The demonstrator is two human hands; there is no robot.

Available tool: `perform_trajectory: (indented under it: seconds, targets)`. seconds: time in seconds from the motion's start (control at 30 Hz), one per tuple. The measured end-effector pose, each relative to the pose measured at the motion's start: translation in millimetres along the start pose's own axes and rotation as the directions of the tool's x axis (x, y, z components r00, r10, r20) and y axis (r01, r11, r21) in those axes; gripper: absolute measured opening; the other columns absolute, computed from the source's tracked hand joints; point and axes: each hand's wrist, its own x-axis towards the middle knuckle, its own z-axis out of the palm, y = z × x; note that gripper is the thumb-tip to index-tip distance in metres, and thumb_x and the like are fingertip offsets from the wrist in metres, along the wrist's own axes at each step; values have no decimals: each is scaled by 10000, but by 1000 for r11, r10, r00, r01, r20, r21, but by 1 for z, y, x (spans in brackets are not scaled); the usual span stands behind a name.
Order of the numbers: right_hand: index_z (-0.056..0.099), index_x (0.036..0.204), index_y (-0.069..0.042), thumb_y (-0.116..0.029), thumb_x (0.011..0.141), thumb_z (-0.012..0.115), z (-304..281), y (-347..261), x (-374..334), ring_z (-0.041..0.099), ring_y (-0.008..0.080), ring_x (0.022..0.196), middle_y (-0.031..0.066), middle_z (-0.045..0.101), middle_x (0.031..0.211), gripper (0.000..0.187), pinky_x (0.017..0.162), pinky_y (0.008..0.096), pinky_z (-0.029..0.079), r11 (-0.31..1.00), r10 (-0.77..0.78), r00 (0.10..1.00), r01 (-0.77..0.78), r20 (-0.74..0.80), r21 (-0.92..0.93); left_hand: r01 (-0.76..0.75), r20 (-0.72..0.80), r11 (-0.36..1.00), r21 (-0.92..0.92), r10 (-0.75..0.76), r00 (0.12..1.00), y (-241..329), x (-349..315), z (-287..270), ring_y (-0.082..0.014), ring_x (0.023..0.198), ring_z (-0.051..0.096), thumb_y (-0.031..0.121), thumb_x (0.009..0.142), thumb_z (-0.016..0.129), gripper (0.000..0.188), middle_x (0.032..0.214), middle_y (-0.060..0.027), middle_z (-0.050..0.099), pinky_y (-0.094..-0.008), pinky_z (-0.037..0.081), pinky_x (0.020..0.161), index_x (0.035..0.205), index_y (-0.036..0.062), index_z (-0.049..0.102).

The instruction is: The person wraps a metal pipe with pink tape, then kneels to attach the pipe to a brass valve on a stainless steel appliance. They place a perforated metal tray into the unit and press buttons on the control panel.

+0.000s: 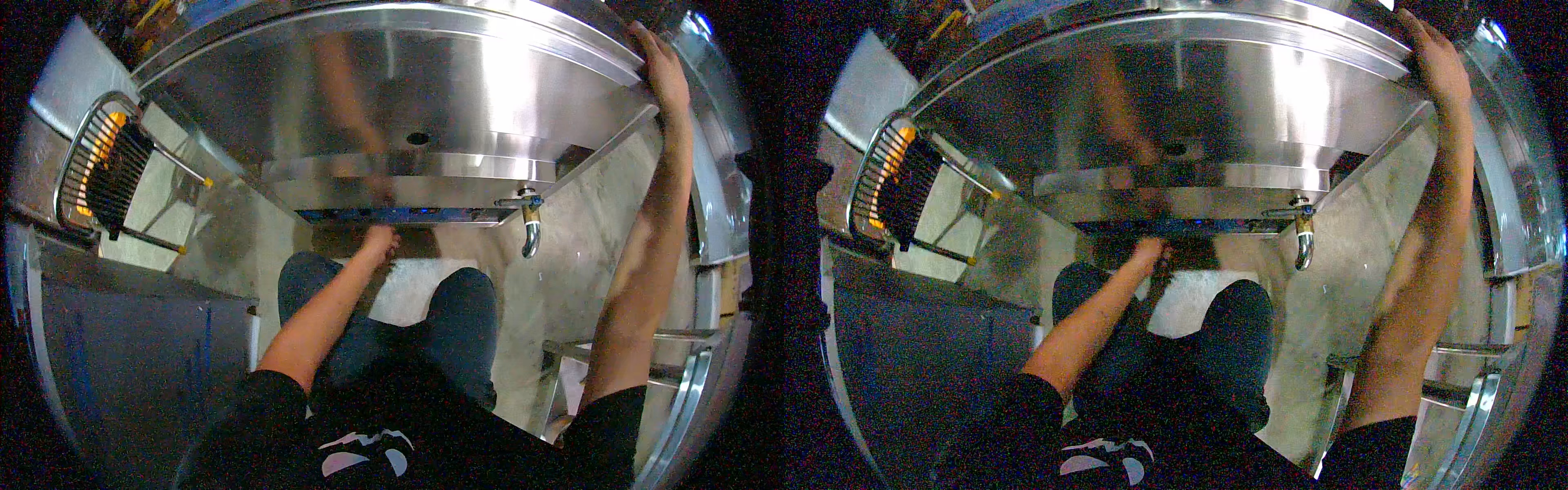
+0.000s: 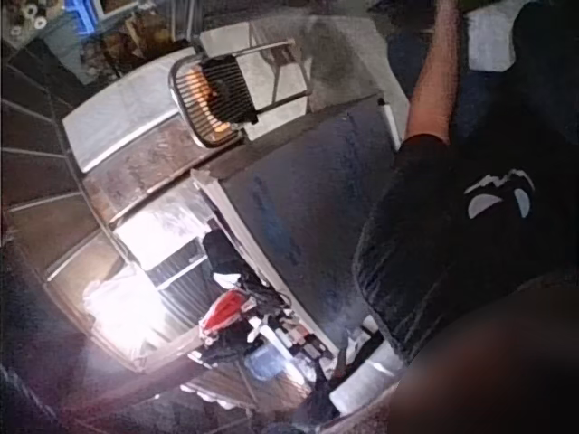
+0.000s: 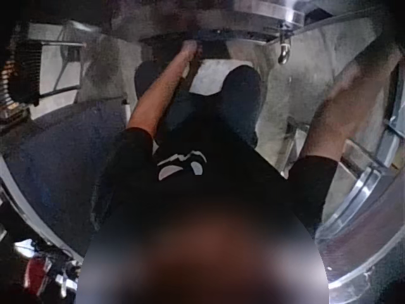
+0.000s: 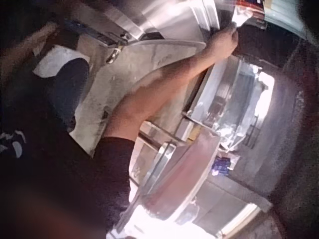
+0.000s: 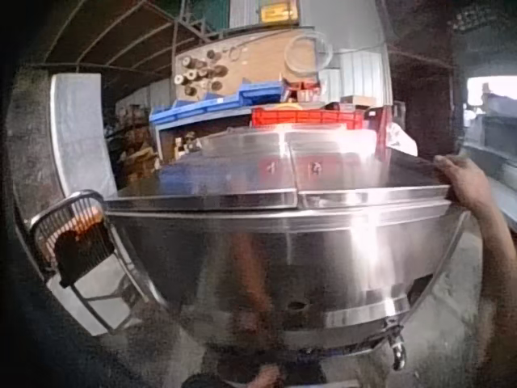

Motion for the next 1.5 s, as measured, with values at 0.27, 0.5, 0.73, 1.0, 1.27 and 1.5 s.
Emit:
perform_trajectory:
  seconds: [0.27, 0.5, 0.73, 1.0, 1.27, 1.5]
  targets:
    - [713, 1021, -44, -452, 958, 544, -9, -65, -40, 658, 251, 800, 101, 701, 846, 446, 723, 380, 486, 994, 100, 987, -105, -128, -35, -109, -50, 481, 870, 305, 951, -67, 78, 109, -438, 1089, 649, 503, 955, 506, 535, 1207, -226, 669, -546, 499, 958, 1115, 33, 706]
    - [704, 988, -19, -437, 956, 554, -3, -67, -37, 628, 217, 775, 99, 686, 826, 445, 718, 350, 470, 994, 105, 982, -99, -154, 46, -178, -192, 516, 838, 584, 789, -75, 100, 109, -425, 965, 680, 591, 978, 406, 580, 1105, -184, 704, -560, 537, 842, 1064, 116, 727]
    - [703, 978, 1, -381, 968, 560, -3, -59, -37, 633, 203, 807, 102, 692, 858, 408, 738, 335, 471, 996, 36, 990, -25, -139, 86, -234, -113, 469, 852, 600, 792, -32, 73, 103, -432, 938, 679, 676, 960, 396, 683, 1053, -216, 711, -534, 529, 858, 1074, 96, 738]
    - [690, 1096, -42, -336, 1002, 550, 6, -63, -38, 627, 164, 897, 52, 695, 999, 339, 796, 300, 469, 941, 117, 988, -80, -97, 329, -231, -206, 743, 629, 445, 871, -18, 53, 112, -434, 1213, 561, 579, 949, 523, 569, 1299, -211, 619, -503, 444, 1045, 1249, 115, 661]
    - [699, 1063, -42, -472, 968, 538, -7, -45, -28, 684, 309, 793, 213, 720, 1008, 469, 667, 479, 523, 960, 107, 994, -112, 31, 256, -188, 113, 386, 903, 207, 972, -70, 7, 59, -439, 1241, 559, 511, 918, 602, 601, 1352, -221, 588, -515, 453, 1052, 1286, 36, 610]
    - [603, 1347, -135, -313, 965, 607, -6, -32, -25, 618, 175, 1153, 76, 670, 1259, 422, 1007, 314, 450, 882, 272, 941, -327, 200, 340, -230, 349, 508, 830, -152, 925, -66, -116, 7, -439, 1040, 644, 497, 941, 550, 520, 1099, -259, 679, -501, 516, 916, 1058, 8, 682]
